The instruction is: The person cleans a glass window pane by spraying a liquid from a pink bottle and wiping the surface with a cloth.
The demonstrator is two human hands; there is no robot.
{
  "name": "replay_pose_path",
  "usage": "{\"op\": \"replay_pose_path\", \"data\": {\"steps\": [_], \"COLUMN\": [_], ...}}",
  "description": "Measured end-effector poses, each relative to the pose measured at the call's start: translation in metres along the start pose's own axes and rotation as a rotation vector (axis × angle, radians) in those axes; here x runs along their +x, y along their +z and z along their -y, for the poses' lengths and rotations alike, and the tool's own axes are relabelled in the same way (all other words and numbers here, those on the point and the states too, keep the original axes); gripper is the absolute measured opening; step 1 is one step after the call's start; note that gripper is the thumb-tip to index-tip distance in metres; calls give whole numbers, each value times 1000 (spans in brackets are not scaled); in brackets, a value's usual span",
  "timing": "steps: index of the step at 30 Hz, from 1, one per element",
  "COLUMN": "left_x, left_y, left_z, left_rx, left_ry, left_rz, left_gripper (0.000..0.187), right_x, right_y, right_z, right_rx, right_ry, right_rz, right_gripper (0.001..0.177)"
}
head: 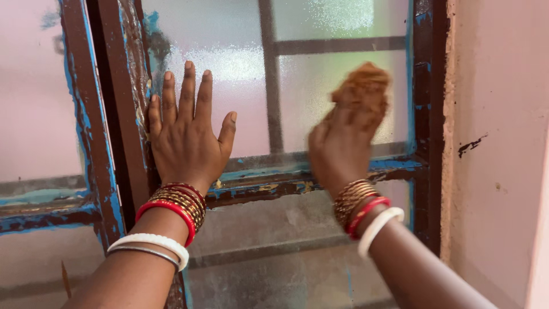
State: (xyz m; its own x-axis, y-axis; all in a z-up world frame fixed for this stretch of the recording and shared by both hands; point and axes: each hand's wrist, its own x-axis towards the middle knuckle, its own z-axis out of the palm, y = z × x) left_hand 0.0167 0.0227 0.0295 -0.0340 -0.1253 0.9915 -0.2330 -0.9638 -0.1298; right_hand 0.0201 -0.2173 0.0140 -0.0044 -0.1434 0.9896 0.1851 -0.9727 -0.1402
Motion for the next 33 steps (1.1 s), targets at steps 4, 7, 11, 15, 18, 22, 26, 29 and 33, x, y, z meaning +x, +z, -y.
{"op": "replay_pose_path", "data": {"steps": [4,7,11,15,18,22,26,29,33], "left_x": [-1,-1,-4,-5,-5,-6,-7,-4,-5], "left_y": [-2,-3,-5,-4,-2,-2,-2,1,2], "left_z": [1,4,4,6,7,6,6,6,6], "left_rx": [-1,-19,-8,-13,-31,-41,-47,-29,-14], "left_ry": [-3,-5,3,23,30,28,24,26,28], "left_rz": [-6,-10,-12,-42,-63,-59,-52,-57,-51], "left_gripper": [66,56,55,54,53,52,53,54,54], "right_x": [-13,3,36,63,58,30,1,2,-9], "right_y": [-4,-3,8,14,7,-13,-26,-23,-18], "right_z": [82,108,84,28,-17,-56,-61,-48,3], "right_rx": [95,94,80,15,-40,-9,-43,-99,47], "right_ry": [-124,-304,-385,-390,-348,-213,-41,6,-31], "right_rz": [286,149,68,-14,-24,14,120,148,149], "right_gripper": [65,67,63,65,65,68,70,74,79]}}
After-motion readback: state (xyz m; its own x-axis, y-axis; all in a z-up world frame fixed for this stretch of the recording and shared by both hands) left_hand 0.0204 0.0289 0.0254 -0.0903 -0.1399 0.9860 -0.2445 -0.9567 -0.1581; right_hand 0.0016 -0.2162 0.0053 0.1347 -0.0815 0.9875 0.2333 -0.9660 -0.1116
